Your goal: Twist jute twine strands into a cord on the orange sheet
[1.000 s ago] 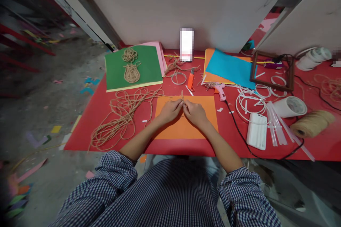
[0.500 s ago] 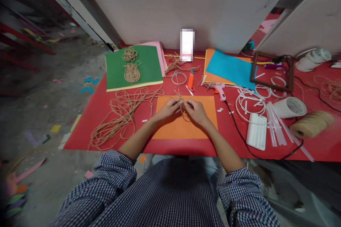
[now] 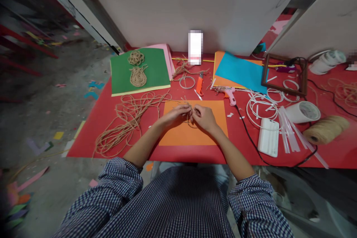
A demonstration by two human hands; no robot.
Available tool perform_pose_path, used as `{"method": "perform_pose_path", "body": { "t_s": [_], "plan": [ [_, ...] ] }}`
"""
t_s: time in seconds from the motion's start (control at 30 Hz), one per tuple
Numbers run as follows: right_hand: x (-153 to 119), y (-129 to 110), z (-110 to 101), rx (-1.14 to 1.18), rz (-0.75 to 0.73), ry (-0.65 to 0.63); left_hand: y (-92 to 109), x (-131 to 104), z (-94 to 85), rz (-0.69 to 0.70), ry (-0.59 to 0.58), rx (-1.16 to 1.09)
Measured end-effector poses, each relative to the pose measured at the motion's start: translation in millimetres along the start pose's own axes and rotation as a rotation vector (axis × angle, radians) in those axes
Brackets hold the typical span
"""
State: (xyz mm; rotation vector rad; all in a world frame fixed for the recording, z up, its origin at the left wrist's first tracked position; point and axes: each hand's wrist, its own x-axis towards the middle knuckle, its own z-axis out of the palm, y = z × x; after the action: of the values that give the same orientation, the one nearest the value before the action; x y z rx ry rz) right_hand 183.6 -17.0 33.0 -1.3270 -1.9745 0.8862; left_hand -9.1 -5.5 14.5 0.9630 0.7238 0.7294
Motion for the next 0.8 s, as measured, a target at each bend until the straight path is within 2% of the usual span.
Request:
{"method": "perform_pose_path", "body": {
  "t_s": [0.33, 0.57, 0.8],
  "plan": [
    [-1, -1, 5, -0.107, -0.024, 0.020, -14, 7, 3.3, -0.031, 0.058, -0.110],
    [-1, 0, 4, 0.011, -0.018, 0.006, -6, 5, 8.5, 0.004, 0.191, -0.101],
    [0, 4, 4, 0.129, -0.014, 0.042, -2, 3, 4.1, 0.068, 0.232, -0.005]
  ]
}}
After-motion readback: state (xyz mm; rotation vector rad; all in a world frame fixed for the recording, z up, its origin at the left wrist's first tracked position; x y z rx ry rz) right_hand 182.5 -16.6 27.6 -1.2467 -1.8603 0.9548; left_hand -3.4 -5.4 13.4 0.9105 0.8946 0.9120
